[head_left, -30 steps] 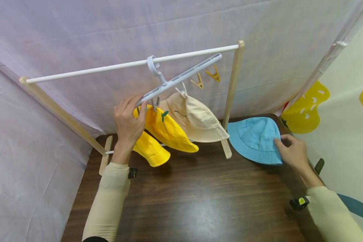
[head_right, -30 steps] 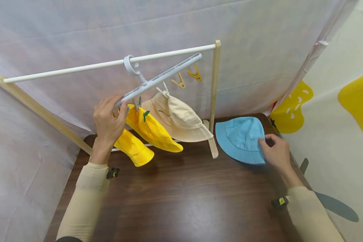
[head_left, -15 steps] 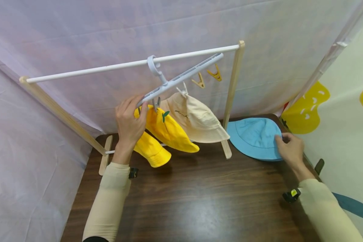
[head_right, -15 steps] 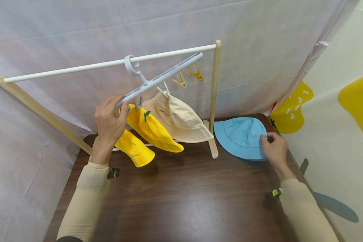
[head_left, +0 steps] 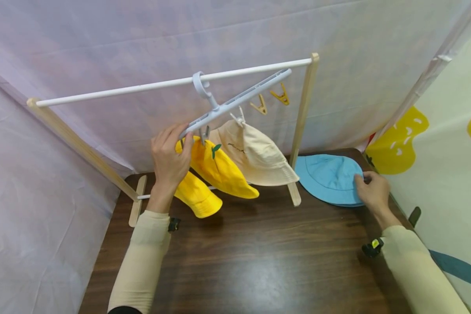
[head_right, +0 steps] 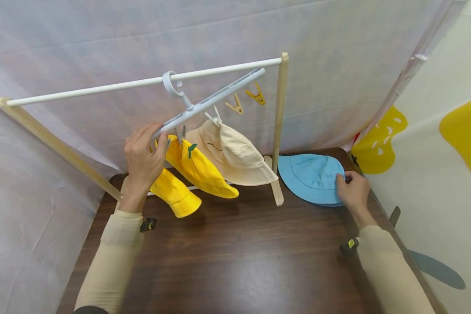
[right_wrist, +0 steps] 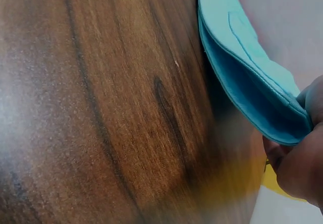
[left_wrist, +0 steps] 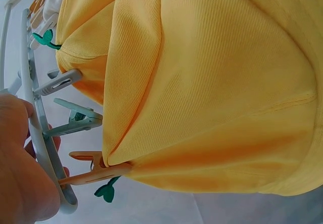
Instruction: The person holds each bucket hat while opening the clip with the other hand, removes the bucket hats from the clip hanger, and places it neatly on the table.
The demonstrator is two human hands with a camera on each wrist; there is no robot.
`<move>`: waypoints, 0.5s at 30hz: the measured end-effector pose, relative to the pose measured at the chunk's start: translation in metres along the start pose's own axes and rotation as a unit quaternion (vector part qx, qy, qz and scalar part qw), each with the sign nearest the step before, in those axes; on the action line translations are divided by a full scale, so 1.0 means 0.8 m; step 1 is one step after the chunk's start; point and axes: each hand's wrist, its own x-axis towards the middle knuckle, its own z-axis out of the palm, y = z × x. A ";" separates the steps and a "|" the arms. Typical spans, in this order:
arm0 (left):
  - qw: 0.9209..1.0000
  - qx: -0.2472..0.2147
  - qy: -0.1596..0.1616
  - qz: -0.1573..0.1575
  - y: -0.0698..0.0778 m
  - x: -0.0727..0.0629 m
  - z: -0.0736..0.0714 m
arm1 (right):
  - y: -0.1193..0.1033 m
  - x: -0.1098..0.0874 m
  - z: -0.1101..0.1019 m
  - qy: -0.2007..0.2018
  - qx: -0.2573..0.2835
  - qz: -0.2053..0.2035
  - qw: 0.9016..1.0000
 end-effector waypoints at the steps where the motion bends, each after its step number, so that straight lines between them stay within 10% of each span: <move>1: 1.000 0.001 -0.002 0.000 0.000 0.000 0.000 | 0.001 0.001 0.000 0.000 0.001 0.000 1.000; 15: 1.000 -0.001 -0.006 0.005 0.000 0.000 -0.002 | 0.015 0.015 0.005 -0.043 -0.019 0.002 0.999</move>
